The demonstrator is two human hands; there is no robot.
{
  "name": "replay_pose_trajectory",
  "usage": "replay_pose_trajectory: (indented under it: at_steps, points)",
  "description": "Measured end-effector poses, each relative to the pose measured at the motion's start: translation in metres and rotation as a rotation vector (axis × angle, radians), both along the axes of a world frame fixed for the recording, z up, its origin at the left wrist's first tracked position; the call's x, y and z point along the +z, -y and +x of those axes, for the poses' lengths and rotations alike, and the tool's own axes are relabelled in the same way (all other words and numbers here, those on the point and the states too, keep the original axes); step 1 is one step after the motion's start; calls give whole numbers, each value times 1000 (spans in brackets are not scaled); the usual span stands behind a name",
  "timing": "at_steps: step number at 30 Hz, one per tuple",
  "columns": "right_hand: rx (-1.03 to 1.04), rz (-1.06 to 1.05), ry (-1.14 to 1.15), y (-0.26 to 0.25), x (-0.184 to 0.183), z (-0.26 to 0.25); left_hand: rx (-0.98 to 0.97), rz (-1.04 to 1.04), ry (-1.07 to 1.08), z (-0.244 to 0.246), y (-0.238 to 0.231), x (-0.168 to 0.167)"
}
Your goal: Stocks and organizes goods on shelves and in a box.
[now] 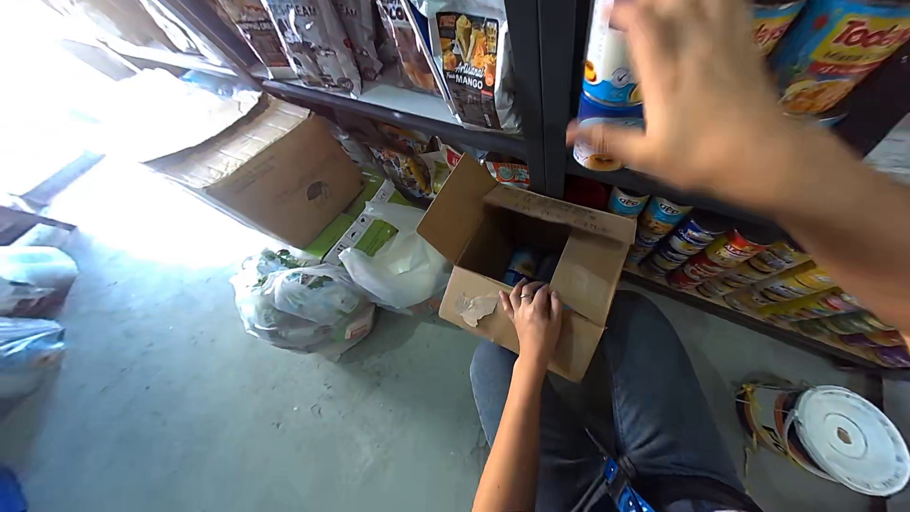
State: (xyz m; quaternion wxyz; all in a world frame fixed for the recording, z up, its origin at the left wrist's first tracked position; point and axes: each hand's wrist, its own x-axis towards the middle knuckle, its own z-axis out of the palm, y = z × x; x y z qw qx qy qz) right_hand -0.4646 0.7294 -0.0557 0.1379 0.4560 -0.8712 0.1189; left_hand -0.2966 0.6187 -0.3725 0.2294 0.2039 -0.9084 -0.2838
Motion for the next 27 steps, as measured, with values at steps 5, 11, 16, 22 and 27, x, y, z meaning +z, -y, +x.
replay_pose_trajectory:
  at_steps: [5,11,16,22,27]
  points:
    - [439,211,356,-14,-121,33,-260,215,-37,8,-33,64]
    - [133,627,762,-32,-182,11,-715,352,179,-4,-42,87]
    - [-17,549,746,-54,-228,19,-684,134,938,-69,37,80]
    - [-119,87,493,-67,-315,30,-636,-96,1343,-146,75,14]
    - [-307,-97,442,-35,-322,27,-417,-167,1287,-185,88,-63]
